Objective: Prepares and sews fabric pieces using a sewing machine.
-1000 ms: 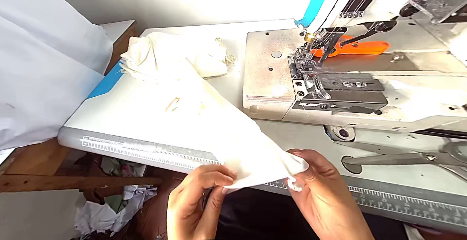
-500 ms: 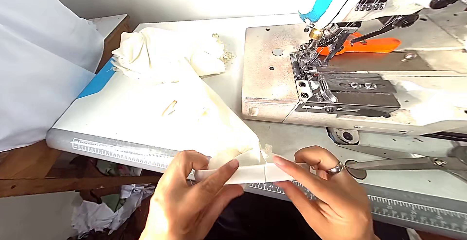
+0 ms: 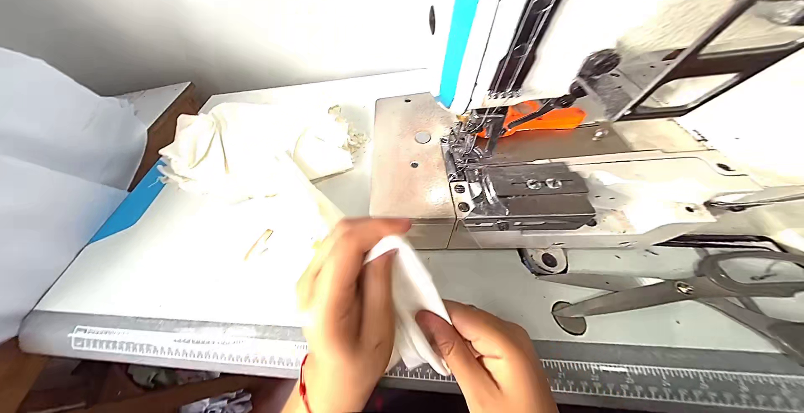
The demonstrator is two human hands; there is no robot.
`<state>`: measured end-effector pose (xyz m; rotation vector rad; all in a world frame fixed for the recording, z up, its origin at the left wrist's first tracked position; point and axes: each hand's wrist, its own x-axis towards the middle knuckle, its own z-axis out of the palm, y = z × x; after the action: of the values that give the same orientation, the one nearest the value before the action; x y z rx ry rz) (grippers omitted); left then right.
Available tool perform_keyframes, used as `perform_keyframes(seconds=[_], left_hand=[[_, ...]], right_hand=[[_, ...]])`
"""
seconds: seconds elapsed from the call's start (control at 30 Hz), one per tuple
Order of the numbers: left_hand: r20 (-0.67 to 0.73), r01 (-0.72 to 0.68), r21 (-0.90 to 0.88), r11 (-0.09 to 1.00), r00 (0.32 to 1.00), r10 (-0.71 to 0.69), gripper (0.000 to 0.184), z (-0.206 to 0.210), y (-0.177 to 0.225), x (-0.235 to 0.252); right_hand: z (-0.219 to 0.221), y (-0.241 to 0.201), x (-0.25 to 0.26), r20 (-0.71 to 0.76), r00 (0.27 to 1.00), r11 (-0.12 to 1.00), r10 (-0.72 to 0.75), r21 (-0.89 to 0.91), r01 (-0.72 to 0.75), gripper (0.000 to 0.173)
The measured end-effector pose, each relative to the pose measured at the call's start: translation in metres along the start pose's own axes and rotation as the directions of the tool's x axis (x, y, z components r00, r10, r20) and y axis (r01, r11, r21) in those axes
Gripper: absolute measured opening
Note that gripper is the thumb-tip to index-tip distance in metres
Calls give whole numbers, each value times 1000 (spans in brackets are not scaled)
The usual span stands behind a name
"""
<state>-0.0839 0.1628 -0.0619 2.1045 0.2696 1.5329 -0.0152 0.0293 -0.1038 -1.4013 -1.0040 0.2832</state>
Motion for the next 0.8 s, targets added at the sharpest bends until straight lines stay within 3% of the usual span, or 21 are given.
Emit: perform_keyframes(seconds=[0.07, 0.1, 0.13, 0.2, 0.27, 0.37, 0.43, 0.5, 0.67, 0.73, 0.8], left_hand=[[84, -223, 275, 935, 975, 208, 17, 15, -3, 35], [161, -285, 373, 883, 957, 241, 17, 21, -6, 52], [250, -298, 446, 844, 947, 203, 15, 26, -9, 65], [390, -211, 547, 810, 921, -24, 16, 38, -16, 82], [464, -77, 521, 850, 862, -206, 19, 49, -26, 99], [552, 11, 316, 949, 812, -193, 18, 63, -52, 121], [544, 109, 308, 945, 795, -269, 25, 70, -50, 127], [530, 81, 284, 955, 817, -227, 33, 72, -50, 126], [516, 175, 345, 922, 785, -343, 25, 73, -42, 131], [498, 84, 287, 954, 838, -223, 22, 64, -40, 126], [444, -143, 244, 959, 896, 21, 14, 35, -27, 105]], right_hand=[[-3, -4, 12, 11, 993, 976, 121, 181, -121, 20], [-5, -5, 18, 17, 987, 958, 158, 241, -157, 21], [-7, -6, 24, 10, 985, 946, 175, 277, -170, 22], [-11, -6, 33, -33, 984, 940, 177, 302, -159, 26], [-16, -3, 38, -86, 984, 948, 155, 292, -124, 27], [-20, 0, 41, -158, 979, 961, 131, 263, -86, 26], [-19, 3, 43, -196, 971, 963, 140, 254, -88, 26], [-19, 4, 46, -217, 964, 965, 153, 241, -98, 27], [-22, 3, 52, -256, 944, 970, 205, 180, -162, 30], [-25, 0, 54, -243, 943, 965, 225, 191, -181, 30], [-30, -5, 56, -185, 948, 945, 259, 249, -210, 30]])
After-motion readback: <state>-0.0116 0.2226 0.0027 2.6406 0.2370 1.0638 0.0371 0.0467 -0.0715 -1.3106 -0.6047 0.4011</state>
